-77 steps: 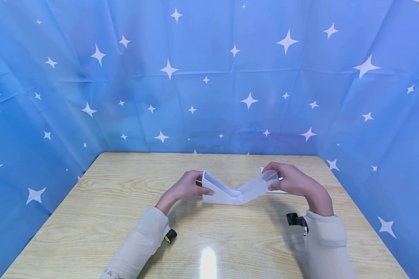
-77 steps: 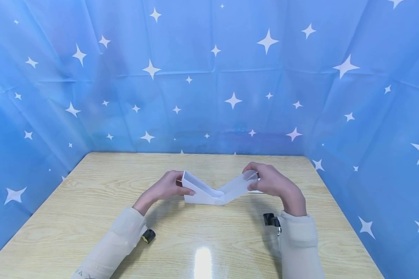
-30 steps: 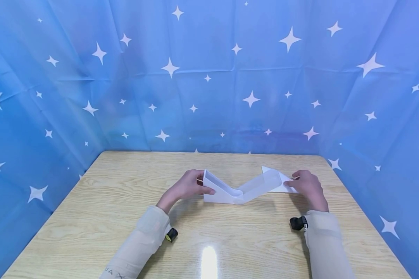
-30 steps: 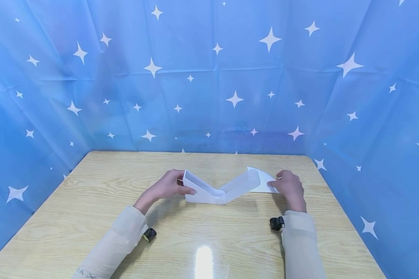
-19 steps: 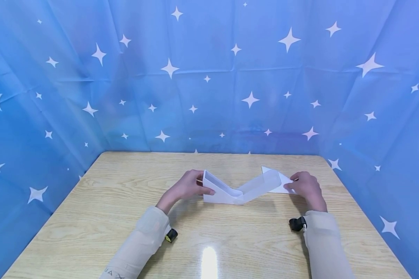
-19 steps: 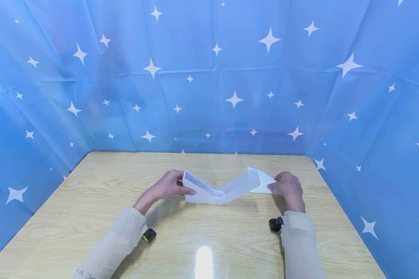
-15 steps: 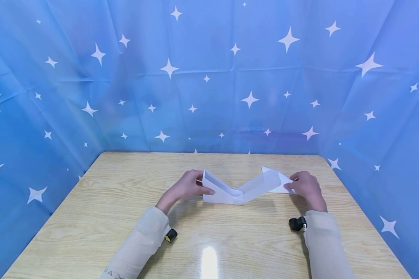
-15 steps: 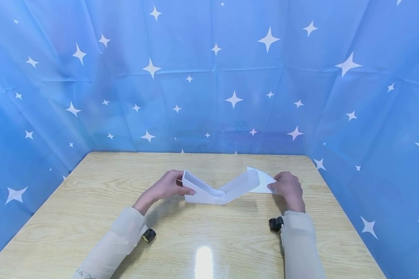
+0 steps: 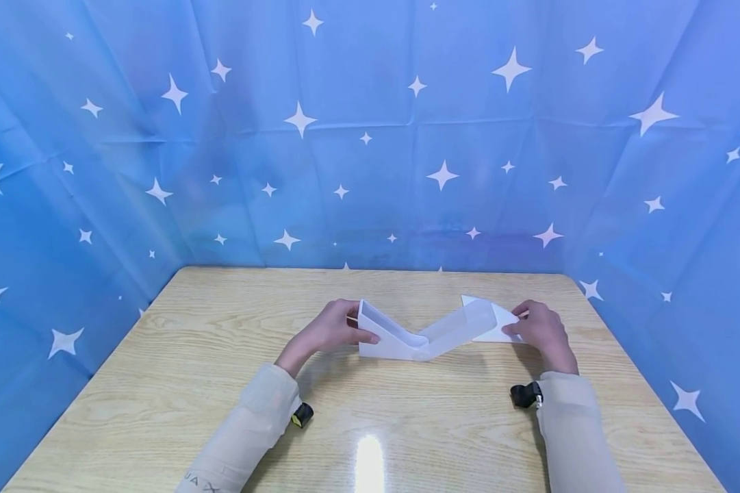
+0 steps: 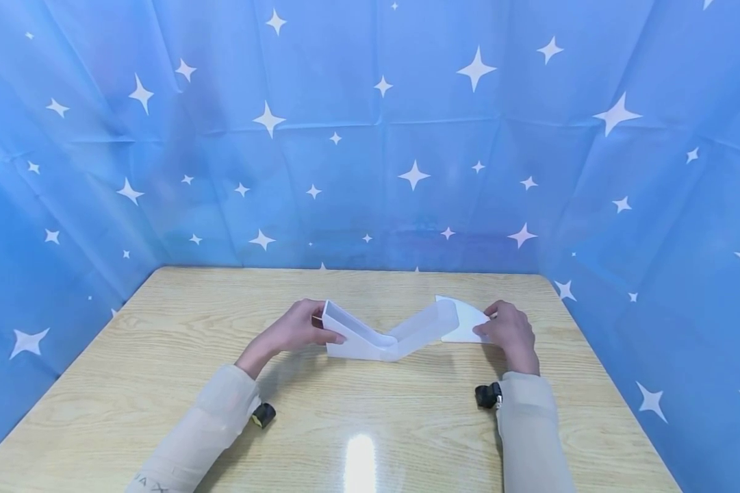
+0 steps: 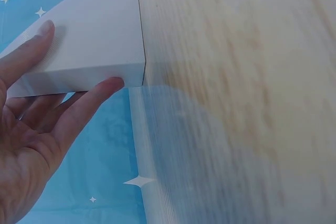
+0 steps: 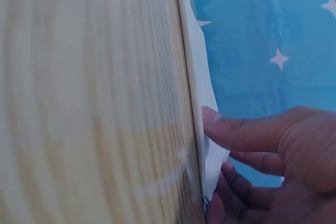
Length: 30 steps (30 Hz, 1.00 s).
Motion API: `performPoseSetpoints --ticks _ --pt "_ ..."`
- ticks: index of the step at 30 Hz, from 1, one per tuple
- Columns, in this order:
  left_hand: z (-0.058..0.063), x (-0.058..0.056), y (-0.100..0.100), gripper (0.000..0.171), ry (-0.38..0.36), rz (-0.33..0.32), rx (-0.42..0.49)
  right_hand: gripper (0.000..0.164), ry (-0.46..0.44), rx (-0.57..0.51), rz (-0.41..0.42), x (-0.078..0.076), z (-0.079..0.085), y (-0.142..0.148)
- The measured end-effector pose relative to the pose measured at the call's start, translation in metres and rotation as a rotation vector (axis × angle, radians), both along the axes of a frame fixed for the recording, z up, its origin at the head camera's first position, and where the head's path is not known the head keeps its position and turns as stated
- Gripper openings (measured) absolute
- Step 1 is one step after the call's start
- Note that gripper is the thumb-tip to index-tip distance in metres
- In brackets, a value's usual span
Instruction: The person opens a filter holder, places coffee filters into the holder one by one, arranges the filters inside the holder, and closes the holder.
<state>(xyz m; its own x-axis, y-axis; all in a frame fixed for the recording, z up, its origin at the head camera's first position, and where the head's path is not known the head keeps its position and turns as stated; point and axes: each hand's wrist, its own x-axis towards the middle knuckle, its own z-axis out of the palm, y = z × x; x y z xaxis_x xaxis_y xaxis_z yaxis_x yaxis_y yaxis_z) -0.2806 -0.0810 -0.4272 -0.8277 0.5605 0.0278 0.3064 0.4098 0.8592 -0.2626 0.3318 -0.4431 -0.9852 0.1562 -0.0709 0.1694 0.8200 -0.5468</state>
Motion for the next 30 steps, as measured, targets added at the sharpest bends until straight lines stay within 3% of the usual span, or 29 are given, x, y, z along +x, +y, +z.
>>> performPoseSetpoints --ticks 17,30 --pt "0.0000 0.0004 -0.0007 0.031 -0.004 -0.006 0.008 0.049 0.012 -0.013 -0.031 -0.0018 -0.0034 0.0036" --pt "0.0004 0.0001 -0.0010 0.031 -0.009 -0.011 0.013 0.036 0.052 -0.011 -0.046 -0.0019 -0.0028 0.0040"
